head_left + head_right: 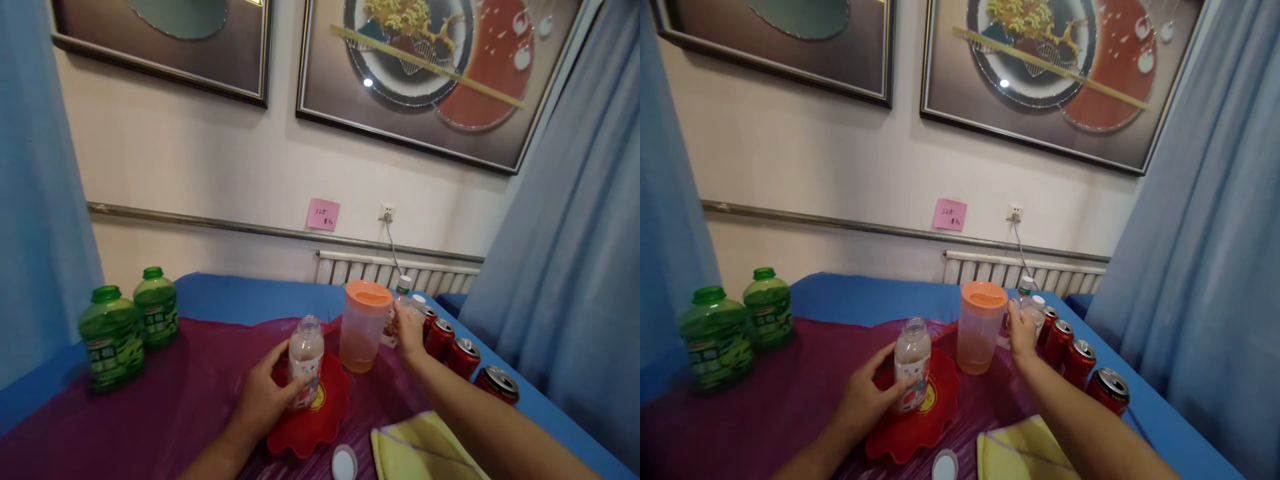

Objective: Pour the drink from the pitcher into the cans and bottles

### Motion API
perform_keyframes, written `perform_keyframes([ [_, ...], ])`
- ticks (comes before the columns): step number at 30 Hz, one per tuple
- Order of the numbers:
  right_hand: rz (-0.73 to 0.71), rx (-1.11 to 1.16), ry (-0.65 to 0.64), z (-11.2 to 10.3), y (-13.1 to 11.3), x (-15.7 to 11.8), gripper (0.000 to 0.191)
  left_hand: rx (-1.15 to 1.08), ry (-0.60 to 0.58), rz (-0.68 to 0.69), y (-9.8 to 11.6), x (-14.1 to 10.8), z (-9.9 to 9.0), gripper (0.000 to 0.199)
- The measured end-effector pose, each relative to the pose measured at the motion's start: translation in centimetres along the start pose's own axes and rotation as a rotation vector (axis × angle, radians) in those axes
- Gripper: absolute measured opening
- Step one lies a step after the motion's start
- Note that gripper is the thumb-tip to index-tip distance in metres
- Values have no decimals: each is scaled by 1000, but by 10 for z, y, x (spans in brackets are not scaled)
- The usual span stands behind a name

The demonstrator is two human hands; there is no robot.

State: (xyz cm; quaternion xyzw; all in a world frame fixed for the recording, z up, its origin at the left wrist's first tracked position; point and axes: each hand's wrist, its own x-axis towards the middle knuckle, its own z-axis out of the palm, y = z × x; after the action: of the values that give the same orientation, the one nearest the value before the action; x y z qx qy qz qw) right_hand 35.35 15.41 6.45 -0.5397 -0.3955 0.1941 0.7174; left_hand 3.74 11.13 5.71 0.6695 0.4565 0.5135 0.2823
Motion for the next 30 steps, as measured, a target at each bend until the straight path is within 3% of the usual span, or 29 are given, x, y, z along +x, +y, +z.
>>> perform_keyframes([
  [5,-3,-38,-21,-8,-2,0,61,23,17,2,-3,3,-2,66],
  [8,-33,-69,33,-20,-9,2,56,23,11,4,-3,5,-3,68],
  [12,-194,-140,125,-42,-24,-26,43,54,25,4,2,5,-2,66],
  [14,-294,-217,-90,-48,-30,-60,27,75,22,9,3,4,-2,64],
  [17,-293,-444,-664,-48,-33,-120,7,106,15,21,4,3,-1,63],
  [21,-255,-824,-1056,-34,-28,-168,52,141,16,39,2,3,-2,64],
  [23,-246,-960,-1170,-26,-21,-174,59,159,23,35,1,3,-2,64],
  [25,-262,-1035,-1227,-21,-13,-174,54,166,24,30,1,2,-2,63],
  [28,-332,-1054,-1223,-20,-9,-171,49,155,14,35,1,1,-2,62],
  [30,-402,-959,-1184,-23,-20,-166,49,162,9,46,2,1,-2,63],
])
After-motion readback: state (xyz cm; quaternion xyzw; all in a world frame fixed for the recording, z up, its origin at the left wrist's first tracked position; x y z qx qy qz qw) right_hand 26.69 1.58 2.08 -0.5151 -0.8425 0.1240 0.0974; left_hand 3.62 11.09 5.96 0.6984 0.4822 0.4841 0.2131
